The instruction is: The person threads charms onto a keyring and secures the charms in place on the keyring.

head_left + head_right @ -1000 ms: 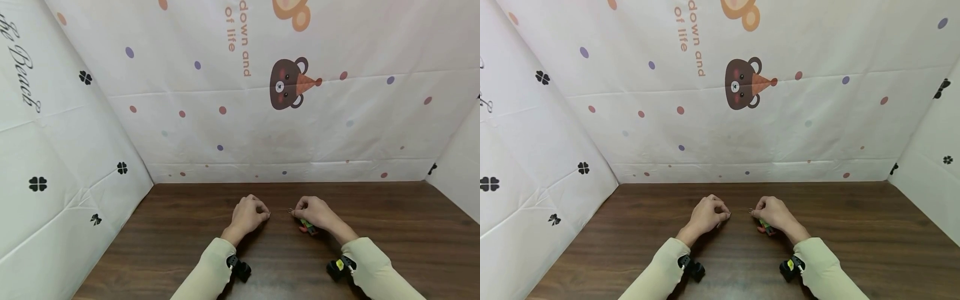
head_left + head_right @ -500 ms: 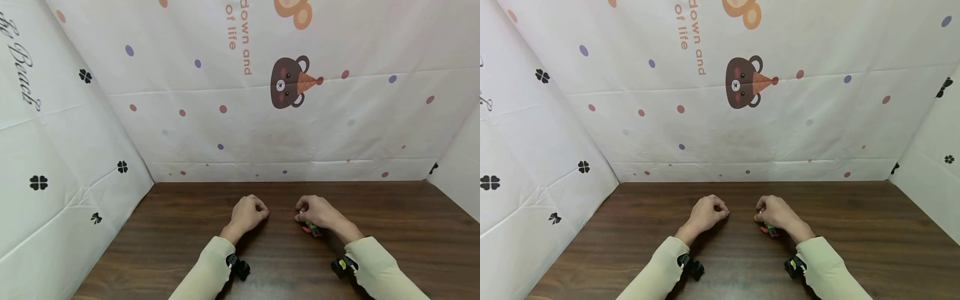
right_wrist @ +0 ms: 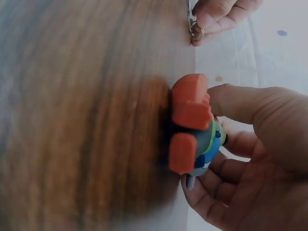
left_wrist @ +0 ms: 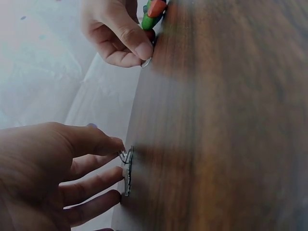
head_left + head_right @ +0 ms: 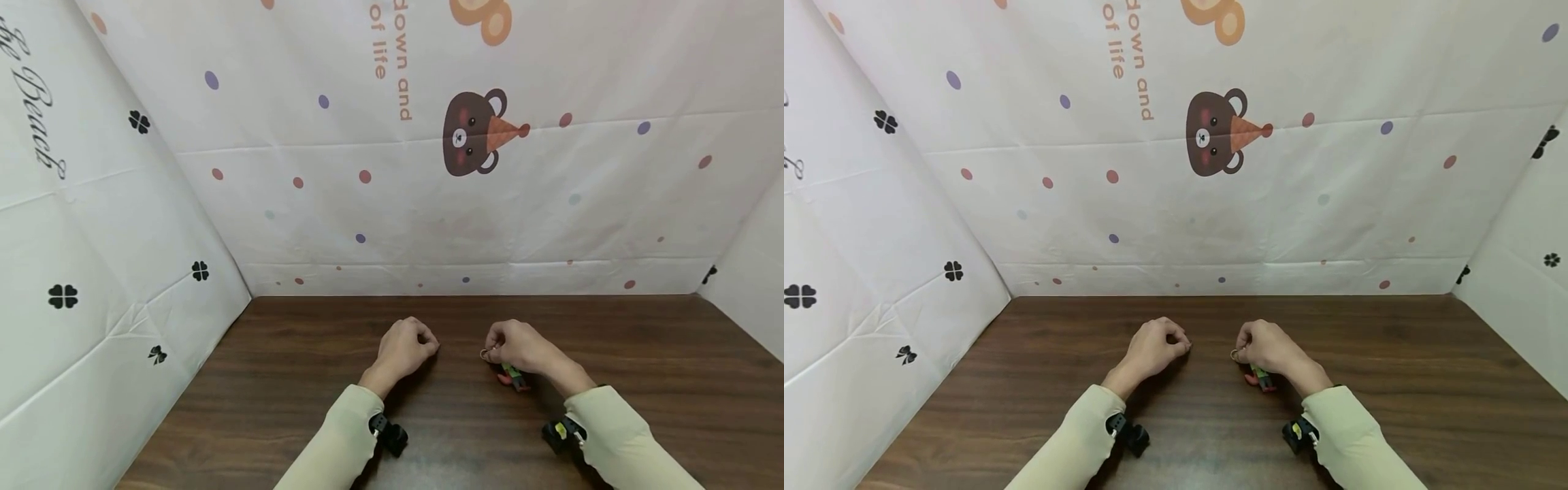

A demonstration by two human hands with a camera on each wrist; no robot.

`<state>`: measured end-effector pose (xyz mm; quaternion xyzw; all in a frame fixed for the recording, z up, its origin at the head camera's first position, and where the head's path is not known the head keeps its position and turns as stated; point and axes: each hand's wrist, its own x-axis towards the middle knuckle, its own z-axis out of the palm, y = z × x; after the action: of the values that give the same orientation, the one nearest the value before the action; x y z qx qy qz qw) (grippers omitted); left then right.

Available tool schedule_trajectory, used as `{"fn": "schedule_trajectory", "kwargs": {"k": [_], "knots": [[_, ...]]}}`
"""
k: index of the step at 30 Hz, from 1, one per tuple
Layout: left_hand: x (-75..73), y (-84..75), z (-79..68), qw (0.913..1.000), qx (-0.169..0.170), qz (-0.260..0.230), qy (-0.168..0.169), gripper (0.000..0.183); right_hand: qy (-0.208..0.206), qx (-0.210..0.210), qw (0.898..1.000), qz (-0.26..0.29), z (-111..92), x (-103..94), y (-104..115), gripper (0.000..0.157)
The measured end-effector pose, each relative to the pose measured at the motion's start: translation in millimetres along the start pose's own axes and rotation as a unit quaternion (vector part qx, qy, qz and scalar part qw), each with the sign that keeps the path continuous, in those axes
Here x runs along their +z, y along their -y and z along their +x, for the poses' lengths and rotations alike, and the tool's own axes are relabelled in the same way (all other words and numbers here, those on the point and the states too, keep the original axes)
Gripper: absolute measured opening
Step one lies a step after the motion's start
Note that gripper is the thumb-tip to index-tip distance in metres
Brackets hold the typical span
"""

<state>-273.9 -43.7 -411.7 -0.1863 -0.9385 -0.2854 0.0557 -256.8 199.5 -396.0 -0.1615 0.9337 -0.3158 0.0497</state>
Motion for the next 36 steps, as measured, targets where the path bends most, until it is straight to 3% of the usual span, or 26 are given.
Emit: {"fn": "schedule_trajectory", "kwargs": {"k": [8, 13, 28, 36], "knots": [[-3.7, 0.2, 0.9, 0.9996, -0.021, -0.019, 0.005, 0.009, -0.015, -0.031, 0.999, 0.030, -0.2, -3.5, -3.4, 0.012], [-5.9, 1.2, 1.2, 0.9994, -0.024, -0.024, 0.004, 0.009, -0.025, -0.021, 0.998, 0.051, -1.7, -8.7, -4.3, 0.011], [-17.5, -9.9, -2.3, 0.9990, -0.004, -0.022, -0.039, 0.011, -0.047, -0.042, 0.995, 0.082, -9.6, -26.4, 17.3, 0.008], [-25.6, -21.2, -3.7, 0.9973, 0.026, -0.039, -0.057, 0.011, -0.081, -0.093, 0.990, 0.072, -14.1, -32.0, 30.8, 0.007]]}}
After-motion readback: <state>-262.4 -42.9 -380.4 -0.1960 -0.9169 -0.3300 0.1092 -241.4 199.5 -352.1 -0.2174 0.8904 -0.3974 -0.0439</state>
